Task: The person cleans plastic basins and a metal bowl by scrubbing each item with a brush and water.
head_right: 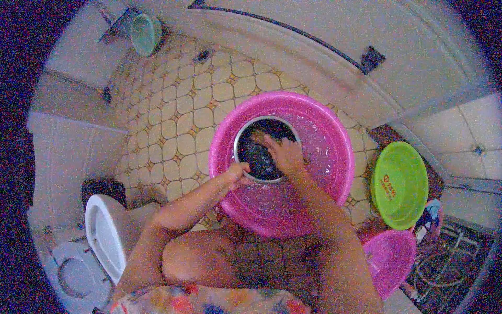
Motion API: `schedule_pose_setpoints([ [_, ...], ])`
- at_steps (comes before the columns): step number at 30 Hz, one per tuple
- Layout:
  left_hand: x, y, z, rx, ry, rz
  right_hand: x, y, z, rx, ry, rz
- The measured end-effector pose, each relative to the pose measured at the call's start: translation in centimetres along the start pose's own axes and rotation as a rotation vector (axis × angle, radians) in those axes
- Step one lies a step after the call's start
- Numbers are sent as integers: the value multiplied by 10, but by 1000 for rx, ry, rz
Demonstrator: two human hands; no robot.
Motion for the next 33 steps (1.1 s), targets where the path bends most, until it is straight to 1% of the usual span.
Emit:
schedule_pose_setpoints([
  [2, -8, -14, 13, -22, 49, 0, -3, -2, -8, 123, 63, 29],
  [5, -15, -22, 17, -3, 31, -29, 3, 6, -27, 264, 32, 119],
  [8, -15, -30, 17, 56, 33, 37, 9, 19, -33, 278, 86, 110],
  [11, -17, -31, 21, 51, 28, -9, 4, 29, -19, 314, -49, 312],
  [14, -26, -36, 26, 70, 71, 1, 5, 35, 0, 227, -71, 422],
  [17, -35, -46, 29, 106, -16, 18, 18, 36, 10, 149, -145, 454],
  [20, -19, -19, 8, 117, -68, -39, 25, 37, 9, 138, -168, 401],
  [23, -18, -23, 6, 189, -98, -46, 30, 38, -1, 150, -146, 333],
  [26, -19, -25, 14, 42, -61, -38, 19, 36, -19, 281, -178, 338],
  [29, -2, -6, 2, 108, -35, 20, -8, 24, -26, 191, -27, 289],
  [32, 0, -5, 1, 184, -27, -42, 9, 9, -49, 58, 134, 154],
  [33, -3, -10, 3, 207, -58, -34, 6, 9, -50, 64, 131, 141],
])
Point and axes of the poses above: each hand's wrist, its own y-axis away from the middle knuckle, its own x-axis out of the palm, z = x × y, the point moved 7 cm from there along -y, towards the middle knuckle, and after that the axes turned 8 degrees about x, right-handed, at the moved point
